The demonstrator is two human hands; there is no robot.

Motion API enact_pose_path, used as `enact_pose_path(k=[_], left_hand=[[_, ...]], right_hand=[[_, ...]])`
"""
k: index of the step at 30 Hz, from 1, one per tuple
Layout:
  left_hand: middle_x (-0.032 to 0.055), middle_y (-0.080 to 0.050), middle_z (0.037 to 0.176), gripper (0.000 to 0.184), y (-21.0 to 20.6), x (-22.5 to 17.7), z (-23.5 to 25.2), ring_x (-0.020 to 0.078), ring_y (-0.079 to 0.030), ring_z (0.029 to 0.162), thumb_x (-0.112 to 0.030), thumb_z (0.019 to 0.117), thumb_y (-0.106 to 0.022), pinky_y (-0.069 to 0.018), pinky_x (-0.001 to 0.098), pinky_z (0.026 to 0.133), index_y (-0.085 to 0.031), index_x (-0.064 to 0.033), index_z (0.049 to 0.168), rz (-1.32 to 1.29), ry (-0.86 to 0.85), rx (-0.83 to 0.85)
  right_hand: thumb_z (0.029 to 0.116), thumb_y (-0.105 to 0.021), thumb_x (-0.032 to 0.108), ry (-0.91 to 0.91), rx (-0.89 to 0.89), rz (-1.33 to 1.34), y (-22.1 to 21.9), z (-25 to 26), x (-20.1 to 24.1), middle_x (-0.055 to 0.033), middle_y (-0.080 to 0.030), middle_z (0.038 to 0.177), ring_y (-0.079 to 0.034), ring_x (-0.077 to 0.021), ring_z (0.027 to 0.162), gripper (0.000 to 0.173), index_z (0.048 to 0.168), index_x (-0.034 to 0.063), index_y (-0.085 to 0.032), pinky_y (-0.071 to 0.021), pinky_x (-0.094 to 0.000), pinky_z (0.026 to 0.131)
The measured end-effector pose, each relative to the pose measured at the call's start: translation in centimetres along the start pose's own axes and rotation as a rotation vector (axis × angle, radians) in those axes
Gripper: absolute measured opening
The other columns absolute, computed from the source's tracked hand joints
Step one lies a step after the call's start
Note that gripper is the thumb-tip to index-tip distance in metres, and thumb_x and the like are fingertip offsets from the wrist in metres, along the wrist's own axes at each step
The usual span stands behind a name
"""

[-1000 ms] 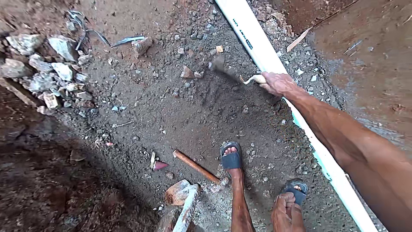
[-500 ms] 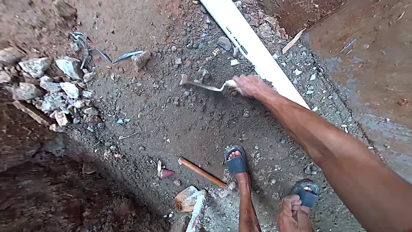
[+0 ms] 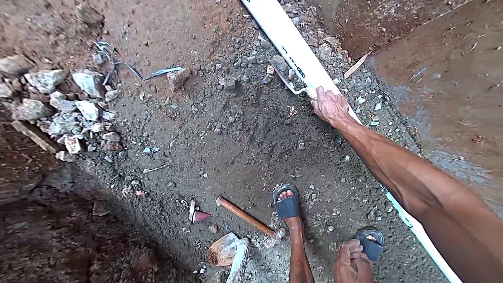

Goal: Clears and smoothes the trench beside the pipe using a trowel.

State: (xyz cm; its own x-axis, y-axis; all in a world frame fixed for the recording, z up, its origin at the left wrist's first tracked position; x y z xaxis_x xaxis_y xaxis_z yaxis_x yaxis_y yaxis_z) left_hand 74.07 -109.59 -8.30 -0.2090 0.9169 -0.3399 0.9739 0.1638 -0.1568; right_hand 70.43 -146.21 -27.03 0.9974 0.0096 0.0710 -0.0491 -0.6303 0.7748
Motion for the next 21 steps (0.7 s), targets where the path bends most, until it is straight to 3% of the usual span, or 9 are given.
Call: enact_pose_path(k=[3,6,9,12,16,21], left_hand=[[0.0238,-0.068,0.118,0.033,-0.3,0.4,-0.1,0.0232,-0.067,0.108,-0.007,0.1005,-0.05,-0.0525,0.0377,0.099,-0.063,0.0114,0.125,0.013,-0.002,0.02],[0.0232,-0.068,0.12,0.033,0.1,0.3,-0.3,0.0227,-0.067,0.109,-0.007,0.1011,-0.05,-0.0518,0.0376,0.1,-0.062,0.0103,0.126,0.001,0.028,0.012],[0.0227,-0.068,0.119,0.033,0.5,-0.7,-0.1,0.0226,-0.067,0.109,-0.007,0.101,-0.05,-0.0514,0.0382,0.1,-0.063,0.0098,0.125,-0.021,0.02,-0.011],[0.0237,-0.068,0.12,0.034,0.5,-1.2,0.0,0.0248,-0.068,0.11,-0.008,0.1012,-0.049,-0.0519,0.0396,0.1,-0.062,0.0105,0.126,-0.013,-0.007,0.004],[0.0236,-0.068,0.118,0.033,0.1,-0.3,0.1,0.0236,-0.067,0.108,-0.007,0.1008,-0.049,-0.0522,0.0382,0.1,-0.063,0.0107,0.125,-0.012,-0.002,0.011],[0.0226,-0.068,0.12,0.033,0.2,-0.8,0.1,0.023,-0.067,0.11,-0.007,0.1016,-0.049,-0.0516,0.0383,0.1,-0.063,0.0088,0.127,-0.011,0.036,0.006]], right_hand=[[0.1075,-0.046,0.031,-0.032,-0.036,0.016,2.2,1.8,3.0,-0.0331,-0.062,0.124,-0.063,-0.0527,0.111,0.046,0.14,-0.0015,-0.051,-0.048,-0.0658,0.088],[0.1073,-0.046,0.036,-0.005,-0.096,0.096,3.2,2.1,4.8,-0.0286,-0.065,0.12,-0.065,-0.0487,0.11,0.046,0.138,0.0019,-0.051,-0.0494,-0.0643,0.087],[0.1064,-0.049,0.039,0.015,-0.09,0.093,1.8,-0.7,2.1,-0.0293,-0.066,0.113,-0.066,-0.0505,0.103,0.048,0.136,0.0009,-0.053,-0.0501,-0.0667,0.081],[0.1065,-0.051,0.038,-0.133,0.005,0.054,0.4,-1.7,-0.8,-0.032,-0.065,0.119,-0.064,-0.0528,0.109,0.05,0.138,0.0,-0.052,-0.0488,-0.0681,0.086],[0.1066,-0.05,0.039,-0.098,-0.011,0.075,3.5,1.9,2.9,-0.0328,-0.065,0.121,-0.062,-0.0521,0.117,0.051,0.136,-0.0025,-0.054,-0.0468,-0.0674,0.093],[0.1064,-0.049,0.039,-0.055,-0.076,0.139,4.2,1.3,5.3,-0.0282,-0.067,0.118,-0.065,-0.0485,0.112,0.049,0.139,0.0021,-0.051,-0.0499,-0.066,0.088]])
Point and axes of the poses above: each hand's wrist, its own z-axis towards the middle knuckle, its own y-axis out of the back of the hand, x = y × z, the point moved 6 cm from there along z, towards the middle knuckle
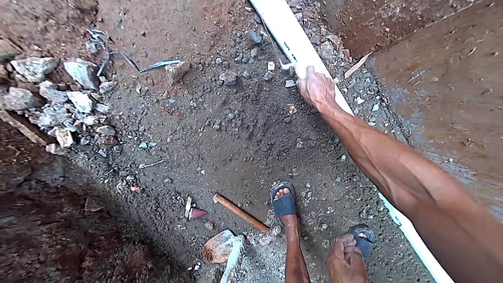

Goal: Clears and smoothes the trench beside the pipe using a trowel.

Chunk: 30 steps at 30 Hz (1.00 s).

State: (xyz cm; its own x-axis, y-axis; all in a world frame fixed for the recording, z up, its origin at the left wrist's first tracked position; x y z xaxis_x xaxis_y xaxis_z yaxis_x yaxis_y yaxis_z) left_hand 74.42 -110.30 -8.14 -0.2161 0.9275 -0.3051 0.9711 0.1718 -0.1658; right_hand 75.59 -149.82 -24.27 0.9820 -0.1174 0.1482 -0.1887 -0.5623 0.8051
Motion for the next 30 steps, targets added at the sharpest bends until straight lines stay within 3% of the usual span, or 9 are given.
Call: enact_pose_path(k=[3,6,8,11,14,17,21,25,30], left_hand=[[0.0228,-0.068,0.12,0.033,0.0,-0.4,0.0,0.0238,-0.067,0.11,-0.008,0.1016,-0.049,-0.0518,0.0389,0.101,-0.063,0.0091,0.126,-0.001,-0.013,0.0],[0.0223,-0.068,0.12,0.033,-0.2,-0.2,0.2,0.0225,-0.067,0.11,-0.008,0.1014,-0.049,-0.0521,0.0376,0.1,-0.063,0.0091,0.126,-0.001,-0.02,0.0],[0.0229,-0.067,0.12,0.034,-0.5,0.1,0.4,0.0222,-0.066,0.11,-0.008,0.1013,-0.048,-0.0518,0.0369,0.1,-0.062,0.0098,0.127,-0.004,-0.027,0.013],[0.0231,-0.067,0.119,0.032,-0.4,0.7,0.2,0.0214,-0.066,0.107,-0.005,0.1004,-0.049,-0.0522,0.036,0.098,-0.062,0.011,0.125,-0.007,-0.03,-0.004],[0.0228,-0.068,0.117,0.031,-0.8,0.9,0.1,0.0208,-0.067,0.106,-0.005,0.1,-0.05,-0.0528,0.0359,0.097,-0.063,0.0111,0.124,-0.018,-0.029,-0.011],[0.0224,-0.068,0.117,0.032,-1.3,0.9,0.0,0.021,-0.067,0.106,-0.006,0.1001,-0.05,-0.0528,0.0364,0.097,-0.063,0.0103,0.125,-0.009,-0.013,0.004],[0.0233,-0.068,0.12,0.033,-1.3,0.8,0.0,0.0235,-0.068,0.108,-0.007,0.1013,-0.049,-0.0525,0.0389,0.099,-0.061,0.0104,0.127,-0.011,0.006,-0.016],[0.0225,-0.068,0.119,0.032,-1.9,1.8,0.1,0.0223,-0.067,0.108,-0.006,0.1009,-0.05,-0.0521,0.0377,0.099,-0.061,0.0105,0.126,0.004,0.032,-0.011],[0.0186,-0.068,0.119,0.031,-2.9,3.1,-0.2,0.0187,-0.066,0.109,-0.005,0.1005,-0.05,-0.0519,0.0357,0.099,-0.062,0.0076,0.126,0.026,0.043,-0.012]], right_hand=[[0.1056,-0.054,0.039,0.12,0.15,0.014,-3.7,-4.2,-1.6,-0.0303,-0.067,0.115,-0.067,-0.0513,0.105,0.053,0.142,-0.0002,-0.05,-0.0519,-0.0689,0.086],[0.1043,-0.057,0.04,0.38,0.374,-0.099,-9.4,-7.5,-1.2,-0.0231,-0.069,0.115,-0.069,-0.045,0.101,0.047,0.139,0.008,-0.056,-0.0536,-0.0646,0.085],[0.106,-0.053,0.041,0.467,0.451,-0.208,-11.1,-6.8,-0.7,-0.024,-0.067,0.12,-0.068,-0.0463,0.103,0.047,0.142,0.0102,-0.054,-0.0522,-0.0651,0.086],[0.1067,-0.051,0.042,0.311,0.355,-0.162,-9.2,-1.9,-2.3,-0.0303,-0.063,0.128,-0.064,-0.0537,0.112,0.054,0.149,0.0075,-0.048,-0.0488,-0.0728,0.09],[0.108,-0.048,0.039,0.196,0.191,-0.163,-4.4,1.5,-4.8,-0.0334,-0.063,0.121,-0.064,-0.0554,0.109,0.051,0.143,0.0017,-0.048,-0.049,-0.0708,0.086],[0.1079,-0.049,0.039,0.096,0.159,-0.11,-2.3,0.5,-5.7,-0.0314,-0.065,0.119,-0.064,-0.0524,0.111,0.052,0.144,0.0023,-0.048,-0.0498,-0.068,0.089],[0.1069,-0.052,0.038,0.152,0.186,-0.102,-4.8,-1.6,-5.8,-0.0294,-0.065,0.12,-0.066,-0.0506,0.105,0.05,0.142,0.003,-0.05,-0.0508,-0.0657,0.085],[0.1064,-0.052,0.04,-0.058,0.163,0.099,-5.5,-2.3,-6.0,-0.0297,-0.065,0.125,-0.063,-0.0495,0.117,0.055,0.147,0.0033,-0.047,-0.0498,-0.0661,0.095],[0.1067,-0.052,0.035,-0.137,0.103,0.081,-10.4,-10.5,-12.3,-0.0325,-0.062,0.125,-0.067,-0.0517,0.103,0.051,0.146,0.0015,-0.048,-0.0532,-0.0667,0.083]])
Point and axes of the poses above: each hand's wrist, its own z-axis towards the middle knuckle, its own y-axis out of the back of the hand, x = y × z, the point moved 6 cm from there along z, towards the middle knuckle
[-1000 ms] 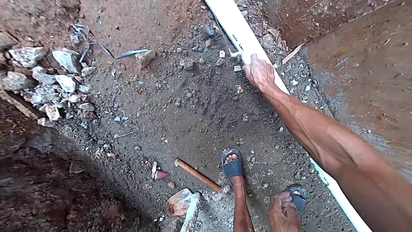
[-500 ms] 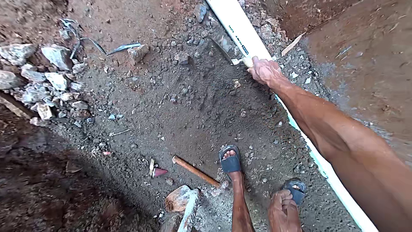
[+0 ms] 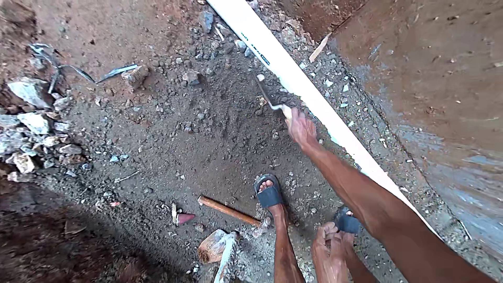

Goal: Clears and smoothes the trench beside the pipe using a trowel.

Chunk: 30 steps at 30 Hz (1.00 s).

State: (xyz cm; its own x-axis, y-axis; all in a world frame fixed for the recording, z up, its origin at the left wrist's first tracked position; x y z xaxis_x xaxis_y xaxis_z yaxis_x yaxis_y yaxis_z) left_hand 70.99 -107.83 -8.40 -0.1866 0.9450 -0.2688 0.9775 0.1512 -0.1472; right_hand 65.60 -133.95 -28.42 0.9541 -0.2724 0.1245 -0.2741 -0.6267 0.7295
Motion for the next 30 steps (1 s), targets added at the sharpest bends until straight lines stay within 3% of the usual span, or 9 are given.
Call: enact_pose_path(k=[3,6,9,10,13,18,22,26,30], left_hand=[[0.0195,-0.068,0.12,0.032,-0.1,0.1,0.2,0.0186,-0.066,0.109,-0.004,0.0999,-0.048,-0.0522,0.0346,0.099,-0.062,0.0088,0.125,-0.022,-0.02,-0.013],[0.0206,-0.068,0.118,0.032,-0.9,1.4,0.0,0.0188,-0.067,0.107,-0.005,0.0997,-0.048,-0.0525,0.0342,0.098,-0.062,0.0098,0.125,-0.008,-0.011,0.002],[0.0184,-0.068,0.117,0.032,-1.1,2.3,0.2,0.0164,-0.067,0.106,-0.006,0.0998,-0.049,-0.0524,0.0327,0.097,-0.062,0.0088,0.125,0.027,-0.008,0.001],[0.0176,-0.069,0.117,0.032,-1.1,2.7,0.0,0.0156,-0.067,0.105,-0.006,0.0993,-0.049,-0.0529,0.0324,0.096,-0.062,0.0082,0.125,0.036,-0.007,-0.007],[0.0176,-0.068,0.116,0.032,-1.3,3.2,0.0,0.0162,-0.067,0.104,-0.005,0.099,-0.048,-0.0531,0.033,0.095,-0.062,0.0086,0.124,0.046,-0.014,-0.011],[0.0158,-0.069,0.115,0.032,-1.8,3.4,0.0,0.0142,-0.066,0.103,-0.006,0.0994,-0.048,-0.0529,0.0318,0.095,-0.062,0.0076,0.124,0.051,-0.03,-0.015],[0.0176,-0.068,0.116,0.031,-1.4,3.9,0.0,0.015,-0.066,0.104,-0.004,0.0993,-0.048,-0.0526,0.0315,0.096,-0.061,0.0094,0.124,0.037,-0.044,-0.043],[0.0161,-0.07,0.115,0.031,-1.8,4.8,-0.1,0.0137,-0.067,0.104,-0.004,0.0993,-0.049,-0.0532,0.0302,0.096,-0.063,0.0081,0.124,0.047,-0.046,-0.043],[0.0167,-0.069,0.116,0.031,-2.0,5.2,0.1,0.0144,-0.067,0.104,-0.005,0.0987,-0.049,-0.0527,0.0307,0.096,-0.062,0.0085,0.124,0.04,-0.045,-0.051]], right_hand=[[0.1081,-0.048,0.038,-0.116,0.122,-0.016,-2.4,-4.8,-6.0,-0.0298,-0.061,0.131,-0.066,-0.0488,0.109,0.053,0.149,0.0033,-0.044,-0.0516,-0.0638,0.089],[0.1074,-0.052,0.039,-0.026,0.086,0.001,-1.4,-7.3,-7.2,-0.0296,-0.061,0.131,-0.067,-0.0489,0.106,0.055,0.148,0.0017,-0.046,-0.0521,-0.0623,0.088],[0.1051,-0.056,0.034,0.216,-0.135,0.03,0.7,-5.6,-6.6,-0.0324,-0.064,0.12,-0.069,-0.0515,0.089,0.053,0.144,-0.0024,-0.051,-0.0558,-0.0645,0.072],[0.1062,-0.054,0.033,0.22,-0.11,-0.01,1.0,-4.1,-7.1,-0.0329,-0.063,0.119,-0.069,-0.0523,0.091,0.051,0.143,-0.0024,-0.05,-0.0557,-0.0647,0.072],[0.1088,-0.048,0.035,0.106,0.139,-0.156,2.7,0.3,-8.4,-0.032,-0.064,0.117,-0.067,-0.0519,0.103,0.047,0.141,0.0005,-0.047,-0.0523,-0.0648,0.083],[0.1076,-0.051,0.037,0.274,0.022,-0.186,5.0,-1.6,-8.5,-0.0296,-0.065,0.113,-0.069,-0.0495,0.089,0.05,0.142,0.0011,-0.05,-0.0542,-0.0631,0.074],[0.1083,-0.049,0.033,0.117,0.153,-0.221,3.9,-1.5,-11.0,-0.0326,-0.064,0.116,-0.067,-0.052,0.099,0.045,0.138,-0.0013,-0.049,-0.0515,-0.0648,0.083],[0.1065,-0.054,0.034,0.256,-0.011,-0.162,3.5,-5.0,-12.2,-0.0292,-0.065,0.109,-0.069,-0.0484,0.084,0.046,0.136,-0.0012,-0.053,-0.0551,-0.0625,0.069],[0.108,-0.051,0.036,0.091,0.163,-0.193,2.0,-5.2,-15.9,-0.0315,-0.064,0.115,-0.068,-0.0511,0.096,0.048,0.139,-0.0002,-0.049,-0.0528,-0.0643,0.08]])
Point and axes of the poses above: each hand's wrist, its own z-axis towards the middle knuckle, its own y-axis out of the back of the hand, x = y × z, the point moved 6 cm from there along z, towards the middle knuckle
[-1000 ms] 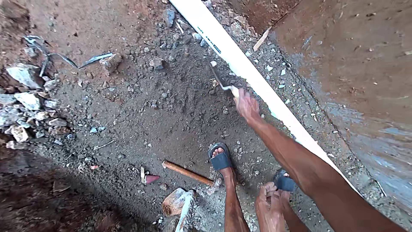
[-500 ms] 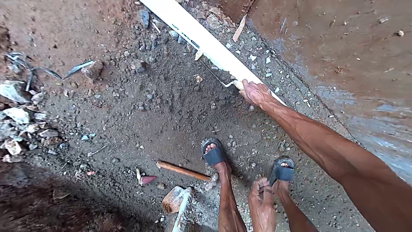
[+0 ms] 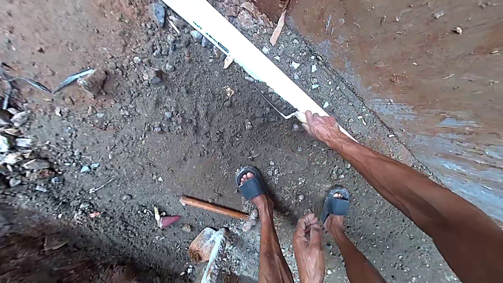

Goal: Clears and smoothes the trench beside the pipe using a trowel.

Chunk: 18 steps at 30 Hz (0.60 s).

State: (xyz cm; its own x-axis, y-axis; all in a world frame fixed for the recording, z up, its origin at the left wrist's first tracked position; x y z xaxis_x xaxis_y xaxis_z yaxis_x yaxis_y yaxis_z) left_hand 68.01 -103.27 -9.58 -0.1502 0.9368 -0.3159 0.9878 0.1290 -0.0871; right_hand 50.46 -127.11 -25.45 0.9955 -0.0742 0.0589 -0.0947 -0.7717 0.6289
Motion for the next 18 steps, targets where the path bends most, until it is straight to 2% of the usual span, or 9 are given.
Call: enact_pose_path(k=[2,4,6,8,11,14,16,18], left_hand=[[0.0174,-0.069,0.116,0.031,-0.5,0.8,-0.2,0.0144,-0.067,0.105,-0.004,0.0991,-0.049,-0.0531,0.0303,0.096,-0.062,0.0092,0.123,0.003,-0.001,-0.001],[0.0171,-0.069,0.115,0.03,-0.9,1.1,-0.1,0.014,-0.067,0.104,-0.004,0.0994,-0.049,-0.0533,0.0303,0.096,-0.062,0.0089,0.124,0.035,-0.008,0.01],[0.0167,-0.069,0.115,0.031,-1.5,1.2,-0.6,0.0149,-0.068,0.104,-0.005,0.0996,-0.049,-0.0537,0.0317,0.095,-0.063,0.0079,0.124,0.098,-0.019,0.028],[0.0175,-0.07,0.117,0.032,-2.7,1.4,-0.8,0.0186,-0.068,0.106,-0.008,0.0989,-0.05,-0.0538,0.0366,0.096,-0.064,0.0066,0.123,0.189,-0.05,0.076],[0.0188,-0.069,0.122,0.034,-5.3,1.9,-2.5,0.0248,-0.066,0.114,-0.011,0.0981,-0.05,-0.0513,0.0439,0.103,-0.066,0.0054,0.124,0.335,-0.098,0.187],[0.0208,-0.07,0.121,0.034,-6.8,2.4,-3.3,0.0294,-0.067,0.115,-0.009,0.0968,-0.052,-0.0499,0.0473,0.104,-0.069,0.0066,0.121,0.463,-0.183,0.218],[0.0196,-0.07,0.121,0.033,-6.9,3.1,-2.7,0.029,-0.066,0.116,-0.011,0.0981,-0.052,-0.0504,0.0473,0.104,-0.069,0.0049,0.121,0.494,-0.177,0.206],[0.0183,-0.069,0.123,0.035,-6.5,4.2,-2.6,0.027,-0.066,0.116,-0.014,0.098,-0.051,-0.0507,0.0459,0.103,-0.068,0.0038,0.123,0.493,-0.135,0.19]], right_hand=[[0.1079,-0.051,0.037,0.035,-0.016,0.026,-0.3,-1.5,-0.3,-0.0307,-0.064,0.118,-0.068,-0.0503,0.094,0.051,0.143,-0.0002,-0.048,-0.0532,-0.0643,0.079],[0.1067,-0.055,0.034,0.036,-0.039,0.045,-2.0,-2.6,-2.6,-0.0317,-0.064,0.116,-0.069,-0.0514,0.091,0.048,0.139,-0.0017,-0.051,-0.0546,-0.0656,0.076],[0.1073,-0.053,0.033,-0.04,0.077,0.001,-3.6,-2.8,-4.9,-0.032,-0.064,0.116,-0.068,-0.0518,0.096,0.045,0.137,-0.0016,-0.051,-0.0532,-0.0654,0.08],[0.1074,-0.052,0.035,-0.026,0.076,-0.018,-3.4,-3.8,-4.9,-0.0292,-0.065,0.115,-0.069,-0.049,0.094,0.046,0.137,-0.0001,-0.05,-0.0537,-0.0628,0.078],[0.1061,-0.056,0.03,0.004,0.008,0.044,-5.0,-6.5,-6.6,-0.0311,-0.064,0.12,-0.069,-0.0499,0.093,0.049,0.142,-0.0018,-0.05,-0.0546,-0.0634,0.077],[0.1065,-0.054,0.027,-0.091,0.108,0.022,-6.6,-6.4,-9.0,-0.0314,-0.063,0.118,-0.068,-0.0504,0.094,0.043,0.138,-0.0013,-0.05,-0.0539,-0.0623,0.08],[0.1058,-0.054,0.031,-0.057,0.066,0.05,-5.4,-6.7,-8.0,-0.0293,-0.066,0.115,-0.069,-0.0488,0.092,0.044,0.137,-0.0005,-0.052,-0.054,-0.0621,0.077],[0.1045,-0.057,0.032,-0.002,-0.001,0.077,-6.2,-8.6,-8.7,-0.0289,-0.066,0.114,-0.07,-0.0478,0.088,0.046,0.136,-0.0012,-0.054,-0.0559,-0.0618,0.071]])
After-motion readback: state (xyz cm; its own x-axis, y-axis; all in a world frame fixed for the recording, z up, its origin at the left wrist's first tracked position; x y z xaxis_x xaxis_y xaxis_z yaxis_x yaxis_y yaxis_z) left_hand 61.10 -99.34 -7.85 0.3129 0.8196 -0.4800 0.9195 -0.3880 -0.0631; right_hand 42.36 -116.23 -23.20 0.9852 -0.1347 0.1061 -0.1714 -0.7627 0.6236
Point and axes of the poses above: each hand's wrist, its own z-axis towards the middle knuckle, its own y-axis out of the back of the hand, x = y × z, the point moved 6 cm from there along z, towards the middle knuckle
